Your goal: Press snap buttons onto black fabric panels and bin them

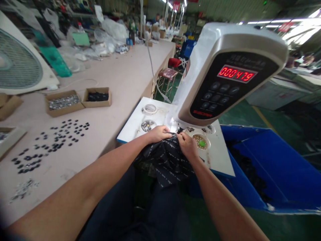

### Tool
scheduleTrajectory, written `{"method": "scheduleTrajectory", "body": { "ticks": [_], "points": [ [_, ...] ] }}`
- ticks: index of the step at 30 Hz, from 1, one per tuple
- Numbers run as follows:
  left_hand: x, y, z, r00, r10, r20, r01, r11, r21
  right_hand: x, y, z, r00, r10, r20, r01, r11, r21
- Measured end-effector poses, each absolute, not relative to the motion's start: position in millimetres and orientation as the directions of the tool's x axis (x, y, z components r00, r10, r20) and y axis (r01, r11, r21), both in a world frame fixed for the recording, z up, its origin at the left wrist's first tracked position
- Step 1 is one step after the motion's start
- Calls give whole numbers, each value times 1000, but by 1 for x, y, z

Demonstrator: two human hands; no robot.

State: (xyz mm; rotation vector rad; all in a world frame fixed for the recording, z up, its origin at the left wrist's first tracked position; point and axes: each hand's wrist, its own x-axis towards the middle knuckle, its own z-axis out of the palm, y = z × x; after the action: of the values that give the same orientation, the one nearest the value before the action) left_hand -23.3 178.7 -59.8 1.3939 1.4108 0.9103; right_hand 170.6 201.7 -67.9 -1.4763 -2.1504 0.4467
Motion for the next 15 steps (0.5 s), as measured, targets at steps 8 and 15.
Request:
{"method": "scheduleTrajectory", "body": {
  "ticks": [8,15],
  "points": [
    [-19,179,-63,81,991,-107,314,76,946,176,202,-67,-304,928,215,795,371,-480],
    [-17,182,-67,100,986,-132,271,101,957,178,197,-58,-302,937,173,812,348,-469]
  ]
}}
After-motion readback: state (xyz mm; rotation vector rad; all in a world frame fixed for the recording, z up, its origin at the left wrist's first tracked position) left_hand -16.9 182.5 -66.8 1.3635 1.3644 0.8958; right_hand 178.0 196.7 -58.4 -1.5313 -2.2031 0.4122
